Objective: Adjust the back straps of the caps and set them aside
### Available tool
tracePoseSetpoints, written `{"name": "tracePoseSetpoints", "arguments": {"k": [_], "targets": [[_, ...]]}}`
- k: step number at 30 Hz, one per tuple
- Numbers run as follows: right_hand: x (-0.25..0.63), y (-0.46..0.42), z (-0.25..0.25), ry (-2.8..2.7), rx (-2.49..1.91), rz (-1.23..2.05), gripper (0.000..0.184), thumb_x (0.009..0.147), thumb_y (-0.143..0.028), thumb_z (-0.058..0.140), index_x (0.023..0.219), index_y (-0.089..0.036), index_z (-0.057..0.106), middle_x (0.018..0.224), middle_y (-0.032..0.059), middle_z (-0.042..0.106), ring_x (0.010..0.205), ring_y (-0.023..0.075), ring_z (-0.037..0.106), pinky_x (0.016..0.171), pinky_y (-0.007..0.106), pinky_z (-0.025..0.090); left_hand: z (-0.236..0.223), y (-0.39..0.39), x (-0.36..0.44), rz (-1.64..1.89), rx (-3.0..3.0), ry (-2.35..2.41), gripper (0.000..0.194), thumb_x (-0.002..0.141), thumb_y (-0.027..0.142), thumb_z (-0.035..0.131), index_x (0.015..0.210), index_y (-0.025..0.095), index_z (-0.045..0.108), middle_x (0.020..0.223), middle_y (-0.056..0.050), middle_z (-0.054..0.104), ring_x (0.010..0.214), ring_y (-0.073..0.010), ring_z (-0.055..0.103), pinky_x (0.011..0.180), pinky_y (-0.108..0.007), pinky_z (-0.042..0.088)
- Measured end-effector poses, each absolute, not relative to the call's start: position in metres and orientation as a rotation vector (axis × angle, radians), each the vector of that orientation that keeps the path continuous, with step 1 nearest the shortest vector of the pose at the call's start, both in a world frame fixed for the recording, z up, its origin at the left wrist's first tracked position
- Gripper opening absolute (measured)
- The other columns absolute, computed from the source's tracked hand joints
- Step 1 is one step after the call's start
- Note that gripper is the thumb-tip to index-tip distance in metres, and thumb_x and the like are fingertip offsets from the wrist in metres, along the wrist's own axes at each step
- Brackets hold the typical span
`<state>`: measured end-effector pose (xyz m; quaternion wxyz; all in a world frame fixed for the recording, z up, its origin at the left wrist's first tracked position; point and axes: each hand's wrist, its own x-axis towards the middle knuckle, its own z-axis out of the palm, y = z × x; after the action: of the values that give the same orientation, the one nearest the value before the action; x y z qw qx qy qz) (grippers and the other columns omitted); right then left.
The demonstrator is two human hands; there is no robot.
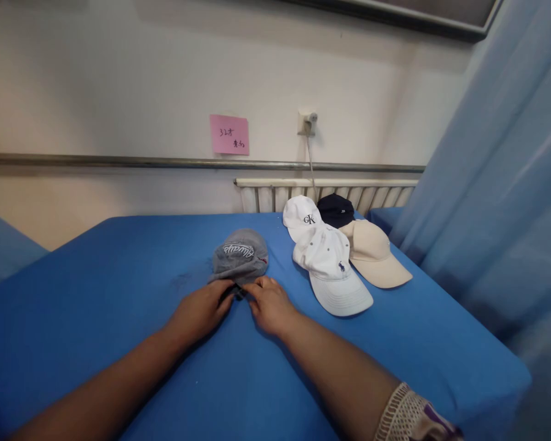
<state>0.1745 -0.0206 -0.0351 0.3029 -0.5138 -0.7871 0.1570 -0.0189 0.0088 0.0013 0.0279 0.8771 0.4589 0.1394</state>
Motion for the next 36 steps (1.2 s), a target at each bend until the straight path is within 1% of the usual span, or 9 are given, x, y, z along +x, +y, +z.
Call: {"name": "tracePoseSetpoints", "arguments": {"k": [3, 7, 10, 13, 20, 26, 31, 33, 36], "targets": [[0.174, -0.02, -0.036, -2.069, -1.372, 0.42, 0.046, 0.083, -0.013, 0.058, 0.127, -0.024, 0.059, 0.117, 0.0082, 0.059, 0.11, 0.0241, 0.053, 0.097, 0.036, 0.043, -0.001, 0.011, -0.018, 0.371, 2.638, 1.502, 0.029, 0.092, 0.035, 0.048, 0.113, 0.023, 0.062, 0.108, -0.011, 0.072, 0.093, -0.0291, 0.069, 0.073, -0.037, 0.05], [0.172, -0.019, -0.035, -2.066, -1.33, 0.444, 0.042, 0.083, -0.01, 0.058, 0.123, -0.023, 0.061, 0.115, 0.0082, 0.06, 0.108, 0.0234, 0.054, 0.096, 0.037, 0.044, -0.004, 0.011, -0.013, 0.377, 2.567, 1.498, 0.035, 0.087, 0.037, 0.056, 0.117, 0.02, 0.063, 0.114, -0.012, 0.07, 0.101, -0.0295, 0.066, 0.08, -0.037, 0.049], [0.171, -0.018, -0.037, -2.053, -1.251, 0.482, 0.042, 0.081, -0.007, 0.058, 0.121, -0.022, 0.061, 0.113, 0.0072, 0.061, 0.107, 0.0219, 0.055, 0.096, 0.037, 0.045, -0.006, 0.011, -0.008, 0.364, 2.533, 1.435, 0.025, 0.088, 0.033, 0.054, 0.102, 0.019, 0.07, 0.099, -0.01, 0.072, 0.09, -0.0246, 0.066, 0.077, -0.033, 0.047], [0.171, -0.017, -0.04, -2.01, -1.189, 0.498, 0.044, 0.079, -0.004, 0.058, 0.118, -0.022, 0.062, 0.11, 0.0065, 0.061, 0.106, 0.0208, 0.056, 0.095, 0.037, 0.047, -0.004, 0.011, -0.008, 0.442, 2.509, 1.342, 0.023, 0.089, 0.028, 0.05, 0.087, 0.018, 0.071, 0.085, -0.007, 0.069, 0.079, -0.0199, 0.064, 0.07, -0.03, 0.044], [0.169, -0.026, -0.025, -1.878, -0.991, 0.43, 0.044, 0.079, -0.003, 0.059, 0.117, -0.025, 0.06, 0.109, 0.0052, 0.057, 0.101, 0.0181, 0.057, 0.09, 0.034, 0.05, 0.015, 0.007, -0.015, 0.786, 2.268, 1.06, 0.019, 0.084, 0.027, 0.055, 0.074, 0.017, 0.067, 0.069, 0.0, 0.058, 0.066, -0.0137, 0.054, 0.062, -0.025, 0.04], [0.17, -0.027, -0.021, -1.823, -0.867, 0.379, 0.029, 0.083, -0.009, 0.058, 0.108, -0.023, 0.063, 0.11, 0.0064, 0.059, 0.098, 0.0179, 0.059, 0.085, 0.033, 0.052, 0.023, -0.002, -0.01, 0.838, 2.101, 0.984, 0.02, 0.084, 0.033, 0.058, 0.076, 0.017, 0.068, 0.076, -0.003, 0.062, 0.072, -0.0153, 0.056, 0.067, -0.027, 0.044], [0.171, -0.014, -0.033, -1.506, -0.946, 0.573, 0.015, 0.077, -0.019, 0.069, 0.092, -0.02, 0.067, 0.099, 0.0047, 0.063, 0.07, 0.0128, 0.058, 0.064, 0.027, 0.052, 0.02, -0.004, -0.009, 0.89, 1.743, 1.088, 0.024, 0.083, 0.039, 0.059, 0.087, 0.017, 0.066, 0.057, 0.003, 0.054, 0.049, -0.0111, 0.047, 0.047, -0.023, 0.038], [0.171, -0.009, -0.036, -1.37, -0.975, 0.679, 0.014, 0.075, -0.022, 0.071, 0.088, -0.019, 0.067, 0.09, 0.0026, 0.063, 0.063, 0.011, 0.056, 0.059, 0.026, 0.05, 0.021, -0.003, -0.009, 0.907, 1.647, 1.087, 0.026, 0.082, 0.039, 0.06, 0.09, 0.016, 0.066, 0.059, 0.002, 0.056, 0.047, -0.0098, 0.046, 0.044, -0.021, 0.035], [0.17, -0.008, -0.039, -1.305, -0.969, 0.769, 0.015, 0.074, -0.026, 0.072, 0.087, -0.019, 0.069, 0.085, 0.0012, 0.061, 0.061, 0.0105, 0.055, 0.059, 0.026, 0.048, 0.021, -0.002, -0.008, 0.916, 1.577, 1.058, 0.029, 0.079, 0.04, 0.063, 0.094, 0.016, 0.066, 0.069, 0.0, 0.06, 0.048, -0.0078, 0.046, 0.043, -0.02, 0.033]]}}
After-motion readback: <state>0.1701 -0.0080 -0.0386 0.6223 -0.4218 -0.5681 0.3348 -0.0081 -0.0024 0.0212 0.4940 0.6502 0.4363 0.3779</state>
